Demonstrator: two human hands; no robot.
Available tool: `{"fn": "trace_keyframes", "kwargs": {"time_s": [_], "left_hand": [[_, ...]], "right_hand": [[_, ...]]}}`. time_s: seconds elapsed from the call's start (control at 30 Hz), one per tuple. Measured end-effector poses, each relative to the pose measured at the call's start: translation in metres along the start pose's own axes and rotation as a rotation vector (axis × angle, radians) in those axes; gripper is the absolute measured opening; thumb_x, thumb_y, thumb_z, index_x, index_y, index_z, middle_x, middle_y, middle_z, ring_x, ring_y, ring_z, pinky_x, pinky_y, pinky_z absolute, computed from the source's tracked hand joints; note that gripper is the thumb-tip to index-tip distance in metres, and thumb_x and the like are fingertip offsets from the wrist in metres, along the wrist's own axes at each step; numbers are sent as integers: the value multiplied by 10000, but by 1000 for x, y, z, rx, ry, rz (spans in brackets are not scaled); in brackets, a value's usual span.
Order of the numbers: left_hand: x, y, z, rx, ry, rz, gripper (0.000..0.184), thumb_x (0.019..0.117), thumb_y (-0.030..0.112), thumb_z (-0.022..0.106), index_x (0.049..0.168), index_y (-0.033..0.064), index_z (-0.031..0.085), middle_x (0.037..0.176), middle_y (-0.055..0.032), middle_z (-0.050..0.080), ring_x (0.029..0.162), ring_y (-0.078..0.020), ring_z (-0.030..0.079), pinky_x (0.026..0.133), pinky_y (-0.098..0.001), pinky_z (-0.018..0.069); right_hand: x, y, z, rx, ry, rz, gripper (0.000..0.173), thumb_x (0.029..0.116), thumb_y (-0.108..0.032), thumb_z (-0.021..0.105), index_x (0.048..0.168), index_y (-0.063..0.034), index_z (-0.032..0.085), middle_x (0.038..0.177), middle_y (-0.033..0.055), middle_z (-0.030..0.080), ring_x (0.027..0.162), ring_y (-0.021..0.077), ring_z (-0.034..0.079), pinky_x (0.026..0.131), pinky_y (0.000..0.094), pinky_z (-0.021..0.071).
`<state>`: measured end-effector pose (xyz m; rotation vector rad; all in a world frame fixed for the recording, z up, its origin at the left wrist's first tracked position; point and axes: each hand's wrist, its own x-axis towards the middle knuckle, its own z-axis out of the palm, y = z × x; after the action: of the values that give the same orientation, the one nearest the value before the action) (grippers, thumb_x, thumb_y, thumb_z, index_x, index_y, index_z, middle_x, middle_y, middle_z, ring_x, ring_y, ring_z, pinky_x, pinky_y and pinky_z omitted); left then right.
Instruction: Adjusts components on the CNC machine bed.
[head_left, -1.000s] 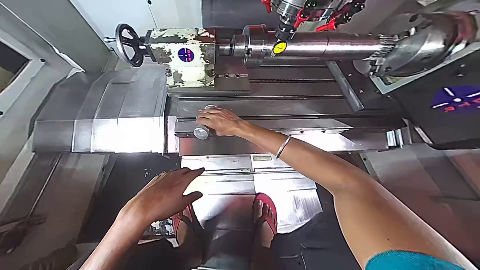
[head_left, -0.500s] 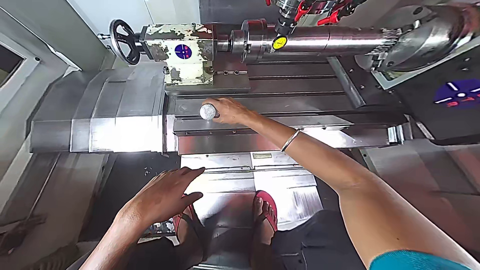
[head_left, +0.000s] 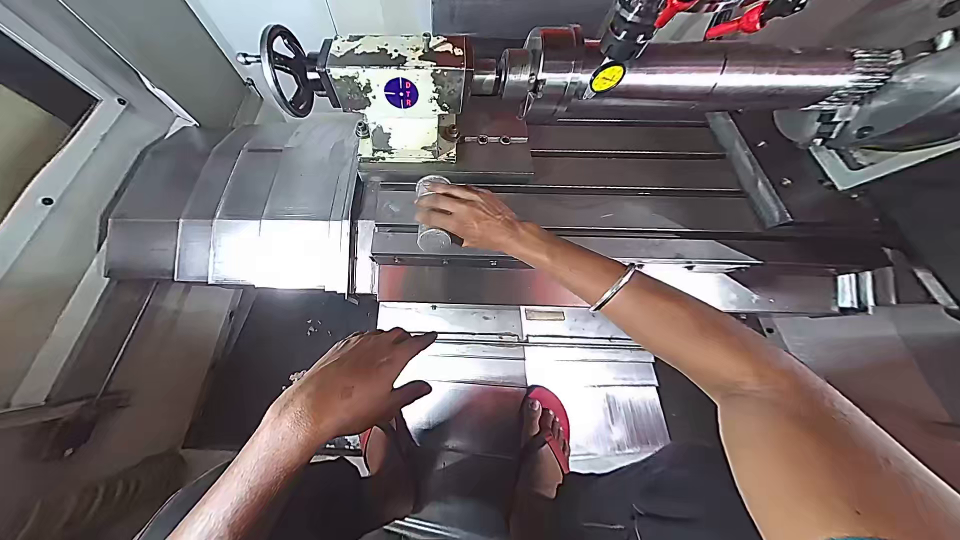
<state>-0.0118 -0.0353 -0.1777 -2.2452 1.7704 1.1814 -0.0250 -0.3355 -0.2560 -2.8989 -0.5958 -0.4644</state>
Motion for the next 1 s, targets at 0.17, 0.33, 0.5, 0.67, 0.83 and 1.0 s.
{"fn": "trace_keyframes", "kwargs": {"time_s": [0.17, 0.33, 0.5, 0.67, 0.83, 1.0], "left_hand": [[-1, 0, 0, -15, -8, -10, 640, 1026, 551, 500, 1581, 252, 390, 1406, -129, 594, 1269, -339, 589, 1048, -567, 458], [0, -7, 2, -1, -12, -27, 631, 1024, 547, 505, 1577, 263, 394, 1418, -101, 590, 1282, -318, 584, 1054, -544, 465], [0, -13, 11, 20, 100, 38, 620, 1008, 545, 526, 1549, 250, 449, 1348, -97, 639, 1203, -309, 639, 990, -542, 514], [2, -13, 10, 36, 65, 31, 620, 1012, 541, 522, 1558, 260, 433, 1349, -93, 635, 1202, -306, 638, 994, -533, 514], [2, -14, 14, 29, 129, 80, 605, 1005, 523, 542, 1535, 240, 472, 1328, -88, 654, 1174, -305, 658, 957, -541, 537], [3, -11, 14, 40, 158, 109, 606, 1005, 531, 535, 1536, 245, 472, 1325, -91, 655, 1170, -312, 660, 949, -545, 541]], "right_hand": [[12, 25, 12, -82, 74, -59, 394, 976, -7, 584, 1314, -185, 680, 1425, 81, 631, 1419, 361, 494, 1105, 520, 477], [20, 53, 16, -99, 81, -24, 404, 949, 6, 621, 1313, -162, 679, 1425, 96, 629, 1416, 369, 495, 1096, 514, 485], [23, 63, 21, -92, 81, -4, 363, 986, -43, 589, 1309, -176, 689, 1415, 80, 639, 1418, 349, 497, 1110, 503, 474], [26, 60, 22, -112, 89, 5, 430, 919, -21, 665, 1323, -169, 668, 1436, 76, 624, 1420, 350, 493, 1108, 496, 474], [25, 33, 19, -164, 218, -133, 305, 1067, -105, 480, 1287, -156, 686, 1420, 33, 644, 1413, 307, 514, 1137, 486, 454], [22, 47, 12, -156, 225, -145, 297, 1046, -83, 517, 1256, -157, 713, 1372, 27, 677, 1376, 271, 556, 1086, 456, 501]]}}
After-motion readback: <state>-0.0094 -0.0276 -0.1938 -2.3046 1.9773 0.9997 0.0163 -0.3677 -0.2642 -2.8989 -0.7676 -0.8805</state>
